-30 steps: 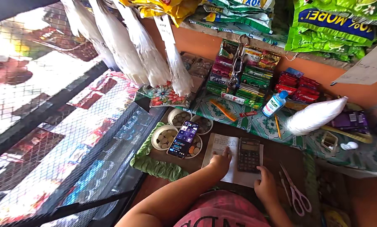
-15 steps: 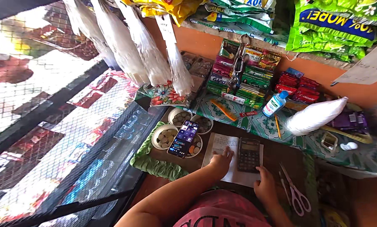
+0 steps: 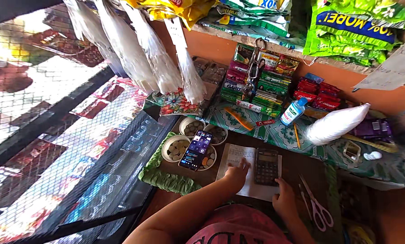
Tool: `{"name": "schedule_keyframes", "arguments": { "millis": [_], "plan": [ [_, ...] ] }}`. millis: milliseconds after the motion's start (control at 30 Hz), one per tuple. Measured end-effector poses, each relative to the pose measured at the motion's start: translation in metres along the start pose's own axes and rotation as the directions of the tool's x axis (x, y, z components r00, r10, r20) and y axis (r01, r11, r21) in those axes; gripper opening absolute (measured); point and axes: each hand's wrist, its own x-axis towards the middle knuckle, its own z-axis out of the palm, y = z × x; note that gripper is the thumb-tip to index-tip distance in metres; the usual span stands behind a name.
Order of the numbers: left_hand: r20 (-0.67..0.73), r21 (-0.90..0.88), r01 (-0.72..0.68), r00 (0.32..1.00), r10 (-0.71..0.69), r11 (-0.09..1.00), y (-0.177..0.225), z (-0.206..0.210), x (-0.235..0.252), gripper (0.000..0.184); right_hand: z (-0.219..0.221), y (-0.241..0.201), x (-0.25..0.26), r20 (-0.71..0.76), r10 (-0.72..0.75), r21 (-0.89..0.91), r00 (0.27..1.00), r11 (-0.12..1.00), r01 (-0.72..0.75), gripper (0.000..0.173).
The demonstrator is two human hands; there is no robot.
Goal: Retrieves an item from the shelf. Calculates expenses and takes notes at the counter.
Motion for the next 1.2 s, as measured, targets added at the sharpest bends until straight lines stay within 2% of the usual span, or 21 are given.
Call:
{"name": "schedule_keyframes", "arguments": {
  "millis": [233, 400, 600, 1100, 1200],
  "plan": [
    [-0.006, -0.022, -0.004, 1.000, 0.004, 1.000, 0.000, -0.002, -0.003, 0.093, -0.003, -0.003, 0.000, 0.000, 0.019, 0.034, 1.000, 0.999, -0.019, 0.074],
    [-0.003, -0.016, -0.006, 1.000, 0.006, 1.000, 0.000, 0.000, -0.001, 0.095, -0.003, 0.002, 0.001, 0.022, -0.030, -0.064, 0.999, 0.997, 0.032, 0.053],
    [0.013, -0.009, -0.001, 1.000, 0.001, 1.000, 0.001, -0.002, -0.001, 0.095, -0.002, 0.006, 0.006, 0.016, -0.032, -0.067, 0.999, 0.997, 0.033, 0.045],
    [-0.010, 0.032, -0.031, 0.999, 0.032, 0.999, 0.002, 0.000, 0.000, 0.092, -0.006, 0.008, 0.005, 0.021, -0.028, -0.041, 0.999, 0.999, 0.029, 0.048],
    [-0.016, 0.017, -0.038, 0.999, 0.038, 0.999, 0.002, -0.001, -0.001, 0.098, -0.009, 0.006, 0.005, 0.009, -0.032, -0.057, 0.999, 0.998, 0.033, 0.049]
  ]
}}
